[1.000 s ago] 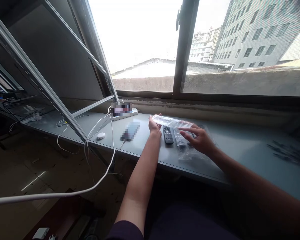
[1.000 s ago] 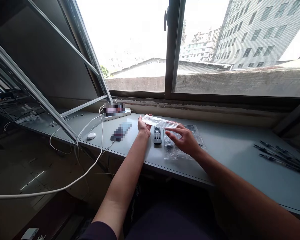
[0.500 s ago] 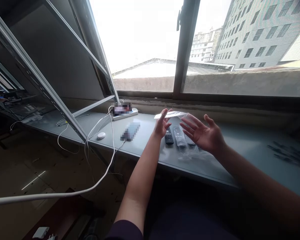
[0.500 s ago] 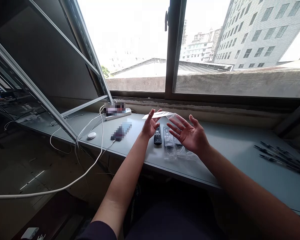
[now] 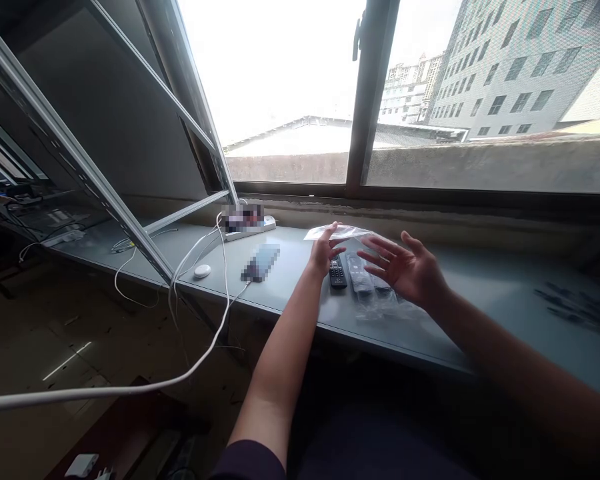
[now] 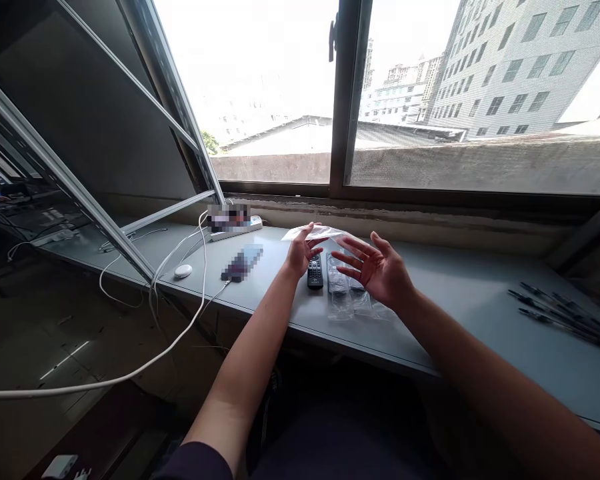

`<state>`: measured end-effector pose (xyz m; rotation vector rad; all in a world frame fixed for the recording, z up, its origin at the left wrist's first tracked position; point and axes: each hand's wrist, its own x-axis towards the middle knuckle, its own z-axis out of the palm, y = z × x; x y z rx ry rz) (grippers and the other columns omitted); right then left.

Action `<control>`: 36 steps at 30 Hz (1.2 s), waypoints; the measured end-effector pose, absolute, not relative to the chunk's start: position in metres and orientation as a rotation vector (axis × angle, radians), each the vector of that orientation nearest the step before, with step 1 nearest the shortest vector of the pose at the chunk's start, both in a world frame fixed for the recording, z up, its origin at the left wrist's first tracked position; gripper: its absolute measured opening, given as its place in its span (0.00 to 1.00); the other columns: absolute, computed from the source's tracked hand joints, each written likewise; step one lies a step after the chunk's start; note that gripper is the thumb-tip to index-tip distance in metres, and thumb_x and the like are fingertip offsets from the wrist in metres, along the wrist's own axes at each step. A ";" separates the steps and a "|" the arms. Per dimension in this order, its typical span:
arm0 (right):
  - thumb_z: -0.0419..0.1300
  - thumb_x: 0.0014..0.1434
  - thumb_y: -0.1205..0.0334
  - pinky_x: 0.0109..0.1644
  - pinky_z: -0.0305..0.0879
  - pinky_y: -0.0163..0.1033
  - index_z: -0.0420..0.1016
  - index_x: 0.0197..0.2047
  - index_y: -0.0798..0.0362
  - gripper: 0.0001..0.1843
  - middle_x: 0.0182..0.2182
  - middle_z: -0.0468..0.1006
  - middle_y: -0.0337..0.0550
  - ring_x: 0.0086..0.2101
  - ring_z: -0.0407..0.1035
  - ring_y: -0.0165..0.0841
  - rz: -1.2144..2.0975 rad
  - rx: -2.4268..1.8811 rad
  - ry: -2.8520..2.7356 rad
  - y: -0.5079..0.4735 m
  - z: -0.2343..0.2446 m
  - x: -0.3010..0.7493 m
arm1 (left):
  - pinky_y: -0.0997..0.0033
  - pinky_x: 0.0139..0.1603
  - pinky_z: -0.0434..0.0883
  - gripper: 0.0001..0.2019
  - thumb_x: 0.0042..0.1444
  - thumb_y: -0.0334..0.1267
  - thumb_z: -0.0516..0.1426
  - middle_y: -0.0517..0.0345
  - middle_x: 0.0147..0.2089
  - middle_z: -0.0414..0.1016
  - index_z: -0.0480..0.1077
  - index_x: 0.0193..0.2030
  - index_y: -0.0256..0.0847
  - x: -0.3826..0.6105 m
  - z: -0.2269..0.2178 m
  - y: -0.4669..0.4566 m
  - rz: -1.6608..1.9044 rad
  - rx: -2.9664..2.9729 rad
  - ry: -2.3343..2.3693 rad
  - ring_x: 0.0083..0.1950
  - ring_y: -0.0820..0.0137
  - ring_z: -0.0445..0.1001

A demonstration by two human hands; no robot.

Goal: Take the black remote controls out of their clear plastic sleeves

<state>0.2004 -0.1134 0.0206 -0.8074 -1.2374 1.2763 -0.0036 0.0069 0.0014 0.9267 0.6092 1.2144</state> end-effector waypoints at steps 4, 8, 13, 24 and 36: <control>0.58 0.78 0.31 0.65 0.83 0.77 0.94 0.56 0.40 0.29 0.71 0.85 0.48 0.70 0.78 0.65 1.222 -0.804 -1.263 -0.113 0.015 0.194 | 0.66 0.50 0.78 0.20 0.68 0.55 0.64 0.45 0.65 0.87 0.86 0.56 0.44 -0.005 0.001 0.009 1.213 0.872 0.545 0.63 0.54 0.84; 0.66 0.75 0.29 0.67 0.82 0.72 0.96 0.52 0.44 0.29 0.61 0.91 0.52 0.67 0.81 0.63 0.992 -0.906 -1.441 -0.117 0.010 0.190 | 0.66 0.54 0.79 0.24 0.74 0.49 0.52 0.42 0.59 0.89 0.87 0.53 0.37 -0.007 0.001 0.012 1.305 0.711 0.443 0.59 0.58 0.86; 0.66 0.73 0.25 0.67 0.80 0.66 0.98 0.51 0.47 0.34 0.59 0.90 0.54 0.60 0.84 0.61 0.621 -1.156 -1.666 -0.126 0.015 0.188 | 0.61 0.64 0.78 0.23 0.75 0.43 0.50 0.43 0.51 0.91 0.86 0.52 0.36 -0.007 0.007 0.012 1.412 0.554 0.407 0.58 0.57 0.87; 0.66 0.72 0.24 0.60 0.80 0.55 0.97 0.54 0.46 0.35 0.51 0.90 0.52 0.51 0.85 0.54 0.480 -1.160 -1.739 -0.128 0.017 0.187 | 0.67 0.57 0.78 0.30 0.83 0.45 0.43 0.41 0.55 0.90 0.86 0.50 0.35 -0.013 0.010 0.011 1.482 0.523 0.501 0.53 0.61 0.88; 0.66 0.77 0.31 0.63 0.79 0.55 0.94 0.62 0.43 0.29 0.58 0.89 0.51 0.58 0.84 0.54 0.410 -1.100 -1.801 -0.126 0.012 0.189 | 0.76 0.22 0.57 0.22 0.81 0.50 0.54 0.39 0.55 0.89 0.84 0.49 0.35 -0.013 0.014 0.007 1.311 0.548 0.472 0.51 0.62 0.89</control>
